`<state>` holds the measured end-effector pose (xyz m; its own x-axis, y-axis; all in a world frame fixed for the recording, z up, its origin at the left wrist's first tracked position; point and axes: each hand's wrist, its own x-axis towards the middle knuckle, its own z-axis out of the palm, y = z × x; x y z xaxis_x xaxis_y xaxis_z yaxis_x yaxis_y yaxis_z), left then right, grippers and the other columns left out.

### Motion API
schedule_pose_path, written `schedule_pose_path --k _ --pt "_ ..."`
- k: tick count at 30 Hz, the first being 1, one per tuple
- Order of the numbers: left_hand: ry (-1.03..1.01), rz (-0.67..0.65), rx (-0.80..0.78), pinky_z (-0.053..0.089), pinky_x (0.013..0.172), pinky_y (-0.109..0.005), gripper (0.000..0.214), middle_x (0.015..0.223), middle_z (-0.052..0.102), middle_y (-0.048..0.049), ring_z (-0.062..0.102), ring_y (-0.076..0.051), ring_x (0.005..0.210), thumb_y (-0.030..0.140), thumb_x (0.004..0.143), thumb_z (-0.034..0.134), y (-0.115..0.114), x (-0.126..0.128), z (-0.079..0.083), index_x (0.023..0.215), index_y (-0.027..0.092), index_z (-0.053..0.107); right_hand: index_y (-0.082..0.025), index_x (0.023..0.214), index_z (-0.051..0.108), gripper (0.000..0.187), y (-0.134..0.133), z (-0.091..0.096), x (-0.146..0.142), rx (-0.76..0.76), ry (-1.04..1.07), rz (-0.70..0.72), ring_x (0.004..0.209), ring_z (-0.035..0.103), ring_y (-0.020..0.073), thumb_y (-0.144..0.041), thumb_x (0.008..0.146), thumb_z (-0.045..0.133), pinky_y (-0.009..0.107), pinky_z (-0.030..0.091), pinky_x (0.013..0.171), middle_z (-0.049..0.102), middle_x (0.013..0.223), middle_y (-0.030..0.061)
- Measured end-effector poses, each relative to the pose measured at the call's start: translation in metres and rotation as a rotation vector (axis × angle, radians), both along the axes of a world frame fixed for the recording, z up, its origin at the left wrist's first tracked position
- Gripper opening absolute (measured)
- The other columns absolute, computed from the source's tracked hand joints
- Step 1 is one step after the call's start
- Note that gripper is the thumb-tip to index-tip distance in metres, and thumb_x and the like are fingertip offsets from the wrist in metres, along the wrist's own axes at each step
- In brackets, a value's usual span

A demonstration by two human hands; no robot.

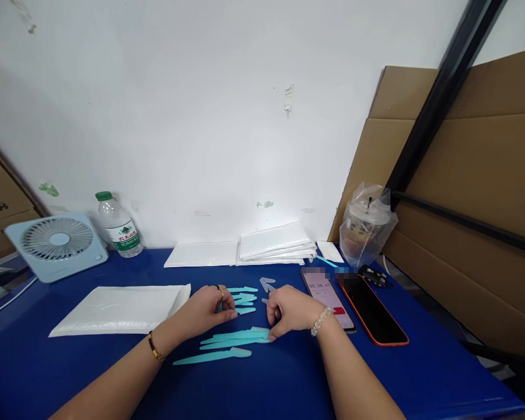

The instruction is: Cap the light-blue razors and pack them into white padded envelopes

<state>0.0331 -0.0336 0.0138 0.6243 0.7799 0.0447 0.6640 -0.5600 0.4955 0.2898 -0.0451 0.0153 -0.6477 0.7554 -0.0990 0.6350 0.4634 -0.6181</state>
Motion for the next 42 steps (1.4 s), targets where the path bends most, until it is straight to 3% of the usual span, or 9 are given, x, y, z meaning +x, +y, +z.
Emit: schedule_pose_path --k 5,11,15,21,26,30,35,38,42 --pt "0.008 -0.147 -0.031 0.036 0.063 -0.023 0.026 0.080 0.066 0.0000 0.057 -0.015 0.075 0.045 0.078 0.056 -0.010 0.007 0.002 0.085 0.023 0.067 -0.017 0.067 0.066 0.019 -0.001 -0.002 -0.005 -0.046 0.051 -0.004 0.057 0.047 0.0087 -0.036 0.065 0.070 0.019 0.036 0.049 0.054 0.068 -0.0018" --pt "0.059 -0.012 0.008 0.037 0.065 -0.024 0.026 0.083 0.066 -0.0029 0.058 -0.017 0.076 0.040 0.082 0.050 0.004 -0.003 -0.004 0.079 0.020 0.067 -0.016 0.067 0.064 0.016 0.006 0.001 0.004 0.074 0.061 -0.184 0.062 0.049 0.0106 -0.032 0.070 0.066 0.021 0.038 0.054 0.054 0.074 0.0003" --pt "0.068 0.106 0.079 0.037 0.070 -0.026 0.021 0.088 0.065 -0.0007 0.056 -0.018 0.083 0.039 0.075 0.058 0.012 -0.012 -0.002 0.088 0.024 0.066 -0.017 0.072 0.064 0.014 0.009 0.001 0.010 0.185 0.020 -0.313 0.065 0.051 0.0122 -0.031 0.071 0.065 0.022 0.038 0.057 0.057 0.076 0.0014" --pt "0.017 0.047 0.120 0.037 0.072 -0.027 0.026 0.084 0.062 -0.0013 0.053 -0.019 0.085 0.045 0.070 0.063 0.002 -0.004 0.004 0.084 0.023 0.066 -0.018 0.072 0.065 0.015 -0.002 -0.003 -0.014 0.139 -0.022 -0.032 0.067 0.051 0.0115 -0.030 0.065 0.071 0.021 0.038 0.059 0.057 0.075 -0.0005" --pt "0.059 -0.132 0.030 0.036 0.069 -0.026 0.021 0.072 0.064 0.0007 0.055 -0.016 0.074 0.043 0.073 0.061 -0.010 0.008 0.000 0.079 0.023 0.067 -0.017 0.069 0.063 0.008 -0.005 -0.007 -0.024 0.157 -0.069 -0.012 0.064 0.049 0.0103 -0.024 0.068 0.068 0.020 0.035 0.056 0.055 0.073 -0.0008" --pt "0.095 -0.059 0.070 0.035 0.068 -0.027 0.014 0.069 0.064 0.0004 0.055 -0.016 0.072 0.030 0.079 0.055 -0.005 0.006 -0.005 0.073 0.022 0.066 -0.018 0.071 0.062 0.006 -0.001 -0.001 -0.014 0.194 -0.040 -0.104 0.065 0.051 0.0110 -0.023 0.073 0.063 0.021 0.036 0.058 0.056 0.075 0.0001" --pt "0.104 0.091 0.137 0.034 0.070 -0.028 0.013 0.081 0.064 -0.0011 0.055 -0.018 0.081 0.031 0.078 0.055 0.009 -0.005 -0.001 0.081 0.023 0.065 -0.017 0.073 0.063 0.010 0.004 0.004 -0.001 0.245 -0.030 -0.344 0.064 0.051 0.0115 -0.027 0.075 0.061 0.022 0.036 0.057 0.056 0.079 0.0014" --pt "0.076 0.114 0.124 0.035 0.069 -0.027 0.020 0.083 0.063 -0.0010 0.055 -0.018 0.083 0.035 0.074 0.059 0.008 -0.006 0.003 0.090 0.023 0.063 -0.018 0.075 0.064 0.020 -0.001 0.003 -0.006 0.197 -0.014 -0.210 0.066 0.052 0.0118 -0.036 0.068 0.068 0.022 0.037 0.057 0.056 0.079 0.0005" --pt "0.039 0.004 0.039 0.035 0.065 -0.025 0.025 0.080 0.063 -0.0012 0.055 -0.017 0.076 0.044 0.073 0.059 -0.004 0.000 0.006 0.083 0.022 0.066 -0.018 0.072 0.065 0.021 -0.009 -0.003 -0.023 0.124 -0.075 0.023 0.064 0.050 0.0108 -0.032 0.060 0.074 0.020 0.035 0.054 0.056 0.074 -0.0010"
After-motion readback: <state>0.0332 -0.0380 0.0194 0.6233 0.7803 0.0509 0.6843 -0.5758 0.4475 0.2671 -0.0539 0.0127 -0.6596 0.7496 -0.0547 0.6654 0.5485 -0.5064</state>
